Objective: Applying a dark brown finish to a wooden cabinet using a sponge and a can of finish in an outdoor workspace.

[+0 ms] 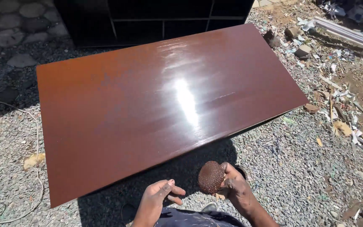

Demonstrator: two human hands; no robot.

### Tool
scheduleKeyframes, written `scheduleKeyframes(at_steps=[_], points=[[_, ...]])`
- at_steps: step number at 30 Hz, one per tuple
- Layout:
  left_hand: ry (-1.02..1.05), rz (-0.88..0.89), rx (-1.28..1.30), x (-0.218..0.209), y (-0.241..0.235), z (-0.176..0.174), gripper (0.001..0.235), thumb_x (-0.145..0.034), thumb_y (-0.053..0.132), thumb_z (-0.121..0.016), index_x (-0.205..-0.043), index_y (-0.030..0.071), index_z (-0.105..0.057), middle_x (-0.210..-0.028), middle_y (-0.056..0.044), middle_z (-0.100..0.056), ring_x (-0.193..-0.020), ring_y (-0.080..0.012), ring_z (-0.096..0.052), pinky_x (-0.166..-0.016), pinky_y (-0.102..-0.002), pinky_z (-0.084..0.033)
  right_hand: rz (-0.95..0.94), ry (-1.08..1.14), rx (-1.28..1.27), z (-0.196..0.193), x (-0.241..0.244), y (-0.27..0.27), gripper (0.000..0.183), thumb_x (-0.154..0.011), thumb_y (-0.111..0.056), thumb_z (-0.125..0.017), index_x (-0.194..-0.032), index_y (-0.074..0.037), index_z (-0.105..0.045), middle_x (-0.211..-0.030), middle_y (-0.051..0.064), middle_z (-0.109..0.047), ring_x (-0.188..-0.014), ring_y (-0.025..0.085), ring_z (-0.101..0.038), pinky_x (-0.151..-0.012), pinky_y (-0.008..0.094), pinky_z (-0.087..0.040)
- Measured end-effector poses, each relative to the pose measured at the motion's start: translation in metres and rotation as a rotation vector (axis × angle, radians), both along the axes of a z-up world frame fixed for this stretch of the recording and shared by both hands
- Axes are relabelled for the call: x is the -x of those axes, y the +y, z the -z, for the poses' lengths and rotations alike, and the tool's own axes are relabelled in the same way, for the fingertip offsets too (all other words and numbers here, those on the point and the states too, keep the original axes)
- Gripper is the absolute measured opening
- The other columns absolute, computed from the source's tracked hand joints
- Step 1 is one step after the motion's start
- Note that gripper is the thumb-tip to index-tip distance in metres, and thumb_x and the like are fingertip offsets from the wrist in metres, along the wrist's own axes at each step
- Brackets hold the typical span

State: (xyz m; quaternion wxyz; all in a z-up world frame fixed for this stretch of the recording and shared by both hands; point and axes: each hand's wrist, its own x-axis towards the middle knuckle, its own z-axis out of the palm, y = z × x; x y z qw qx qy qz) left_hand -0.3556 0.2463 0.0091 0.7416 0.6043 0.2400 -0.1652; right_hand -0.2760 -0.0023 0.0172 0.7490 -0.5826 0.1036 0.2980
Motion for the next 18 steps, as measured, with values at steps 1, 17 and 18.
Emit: scheduleKeyframes(at_steps=[1, 17, 18], points=[[0.028, 0.023, -0.053, -0.004, -0.023, 0.009, 0.057, -0.089, 0.051, -0.054, -0.085, 0.003, -0.085, -0.080, -0.013, -0.087, -0.079, -0.0209, -0.085, -0.123, -0.042, -0.033, 0.018, 0.002, 0.039, 0.008, 0.000, -0.029, 0.034, -0.066, -0.019, -0.066, -0.097, -0.009, -0.057, -0.102, 0.020, -0.074, -0.086, 0.036, -0.069, -0.073, 0.050, -0.058], [0.205, 0.130, 0.147, -0.112, -0.228, -0.008, 0.046, -0.095, 0.001, -0.044, -0.135, -0.005, -0.066, -0.125, -0.035, -0.077, -0.072, -0.0315, -0.083, -0.106, -0.054, -0.056, 0.440, 0.080, 0.269, 0.076, -0.006, -0.300, 0.081, -0.072, -0.063, -0.046, -0.134, -0.011, -0.054, -0.117, 0.025, -0.058, -0.099, 0.037, -0.058, -0.079, 0.054, -0.061], [0.209, 0.169, 0.063, -0.123, -0.232, -0.019, 0.049, -0.094, 0.002, -0.042, -0.135, -0.002, -0.067, -0.104, -0.031, -0.082, -0.105, -0.0273, -0.076, -0.110, -0.050, -0.052, 0.452, 0.087, 0.293, 0.076, -0.012, -0.300, 0.076, -0.069, -0.056, -0.050, -0.129, -0.009, -0.055, -0.136, 0.021, -0.055, -0.118, 0.037, -0.054, -0.095, 0.058, -0.049]])
